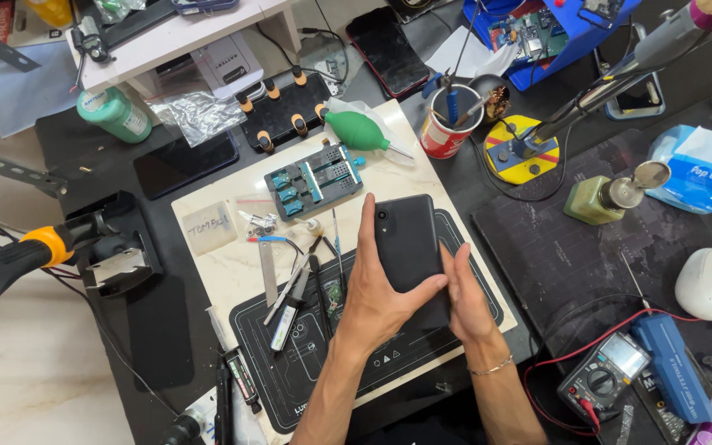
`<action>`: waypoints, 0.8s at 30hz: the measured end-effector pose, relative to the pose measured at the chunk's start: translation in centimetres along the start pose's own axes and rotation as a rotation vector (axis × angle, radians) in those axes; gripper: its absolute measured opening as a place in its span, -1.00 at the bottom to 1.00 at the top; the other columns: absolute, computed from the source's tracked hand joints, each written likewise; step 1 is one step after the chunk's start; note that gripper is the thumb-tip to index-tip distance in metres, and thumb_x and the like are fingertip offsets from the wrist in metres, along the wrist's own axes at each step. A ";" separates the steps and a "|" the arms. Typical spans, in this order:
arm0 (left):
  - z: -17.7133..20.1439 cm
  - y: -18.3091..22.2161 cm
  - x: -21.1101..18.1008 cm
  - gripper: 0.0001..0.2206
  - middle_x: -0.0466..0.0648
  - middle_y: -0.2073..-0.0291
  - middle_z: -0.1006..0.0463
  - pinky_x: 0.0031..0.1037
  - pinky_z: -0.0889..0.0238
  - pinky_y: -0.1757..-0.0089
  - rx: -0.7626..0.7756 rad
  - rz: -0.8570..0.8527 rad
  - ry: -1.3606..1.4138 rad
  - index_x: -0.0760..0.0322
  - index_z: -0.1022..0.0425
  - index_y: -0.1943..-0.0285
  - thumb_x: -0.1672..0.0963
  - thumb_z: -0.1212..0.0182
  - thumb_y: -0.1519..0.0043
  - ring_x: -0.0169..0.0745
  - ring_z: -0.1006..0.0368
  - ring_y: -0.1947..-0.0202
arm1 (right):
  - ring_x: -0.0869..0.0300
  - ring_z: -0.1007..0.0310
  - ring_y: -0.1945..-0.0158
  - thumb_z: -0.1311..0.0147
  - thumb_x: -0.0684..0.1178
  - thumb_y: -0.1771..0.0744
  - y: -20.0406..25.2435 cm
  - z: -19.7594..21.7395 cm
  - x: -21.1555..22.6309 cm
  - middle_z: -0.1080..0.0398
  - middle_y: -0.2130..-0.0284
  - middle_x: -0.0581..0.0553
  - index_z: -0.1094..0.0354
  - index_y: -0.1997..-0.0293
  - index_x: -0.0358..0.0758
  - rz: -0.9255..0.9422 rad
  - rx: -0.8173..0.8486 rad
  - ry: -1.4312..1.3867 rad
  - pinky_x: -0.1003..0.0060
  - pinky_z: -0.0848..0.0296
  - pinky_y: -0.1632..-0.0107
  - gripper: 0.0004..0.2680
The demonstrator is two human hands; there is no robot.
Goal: The person closes the back of a black smartphone by hand and then picks up a red smartphone to continue working on it.
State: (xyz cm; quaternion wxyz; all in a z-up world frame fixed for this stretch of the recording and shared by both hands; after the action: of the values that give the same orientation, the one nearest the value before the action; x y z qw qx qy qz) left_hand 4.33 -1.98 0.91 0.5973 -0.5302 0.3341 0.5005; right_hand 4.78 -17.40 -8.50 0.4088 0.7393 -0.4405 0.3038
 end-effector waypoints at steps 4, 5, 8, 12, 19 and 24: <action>-0.6 -0.5 0.7 -0.22 0.31 -0.21 -0.49 -0.26 -0.34 -0.16 -0.035 0.216 0.089 0.31 0.16 -0.62 0.14 -0.26 -0.27 0.06 -0.53 -0.17 | 0.10 -0.14 -0.43 0.55 0.41 -0.40 0.0 -0.2 0.2 -0.17 -0.39 -0.23 0.09 -0.53 -0.37 -0.038 0.091 -0.076 0.22 -0.13 -0.40 -0.36; -0.8 -0.6 1.0 -0.29 0.29 -0.18 -0.51 -0.28 -0.35 -0.15 -0.059 0.296 0.126 0.30 0.12 -0.61 0.13 -0.17 -0.30 0.04 -0.54 -0.16 | 0.10 -0.13 -0.44 0.56 0.42 -0.40 0.1 -0.2 0.2 -0.17 -0.40 -0.23 0.09 -0.52 -0.37 -0.043 0.105 -0.066 0.23 -0.13 -0.40 -0.35; -0.9 -0.8 1.1 -0.24 0.29 -0.16 -0.51 -0.28 -0.38 -0.13 -0.055 0.274 0.152 0.31 0.13 -0.59 0.14 -0.25 -0.25 0.08 -0.56 -0.12 | 0.11 -0.13 -0.44 0.57 0.43 -0.39 0.0 -0.4 0.7 -0.15 -0.40 -0.21 0.11 -0.53 -0.34 -0.053 0.132 -0.088 0.21 -0.14 -0.40 -0.35; -0.4 -0.6 0.7 0.02 0.41 -0.23 -0.35 -0.19 -0.28 -0.12 0.032 0.013 -0.053 0.40 0.23 -0.59 0.08 -0.48 -0.05 0.25 -0.40 -0.20 | 0.08 -0.15 -0.44 0.58 0.42 -0.40 -0.4 -0.3 0.6 -0.16 -0.39 -0.23 0.13 -0.53 -0.35 -0.048 0.174 -0.139 0.17 -0.16 -0.41 -0.35; -1.2 -0.6 1.8 -0.26 0.36 -0.35 -0.30 -0.18 -0.24 -0.23 -0.057 0.134 -0.125 0.34 0.08 -0.61 0.13 -0.29 -0.31 0.25 -0.34 -0.33 | 0.07 -0.26 -0.34 0.48 0.25 -0.50 -0.9 2.0 -2.3 -0.25 -0.29 -0.28 0.04 -0.48 -0.41 -0.100 0.236 -0.392 0.13 -0.27 -0.35 -0.50; -0.1 0.4 0.4 -0.42 0.21 -0.12 -0.44 -0.25 -0.34 -0.06 -0.066 0.070 -0.321 0.32 -0.31 -0.37 0.09 -0.38 -0.16 0.14 -0.43 -0.12 | -0.09 -0.39 -0.19 0.24 0.14 -0.46 -1.1 1.8 -1.1 -0.34 -0.19 -0.36 -0.03 -0.44 -0.40 -0.051 0.294 -0.296 0.07 -0.38 -0.26 -0.56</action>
State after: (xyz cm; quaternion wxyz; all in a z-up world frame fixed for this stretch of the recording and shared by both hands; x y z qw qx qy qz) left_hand 4.08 -2.04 0.40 0.6076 -0.4507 0.2362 0.6098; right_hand 5.50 -18.21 -10.58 0.2351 0.8383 -0.4280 0.2425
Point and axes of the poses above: each hand's wrist, its own y-axis away from the middle knuckle, its own z-axis out of the back of the hand, x = y × z, the point moved 3 cm from there along -y, towards the middle knuckle
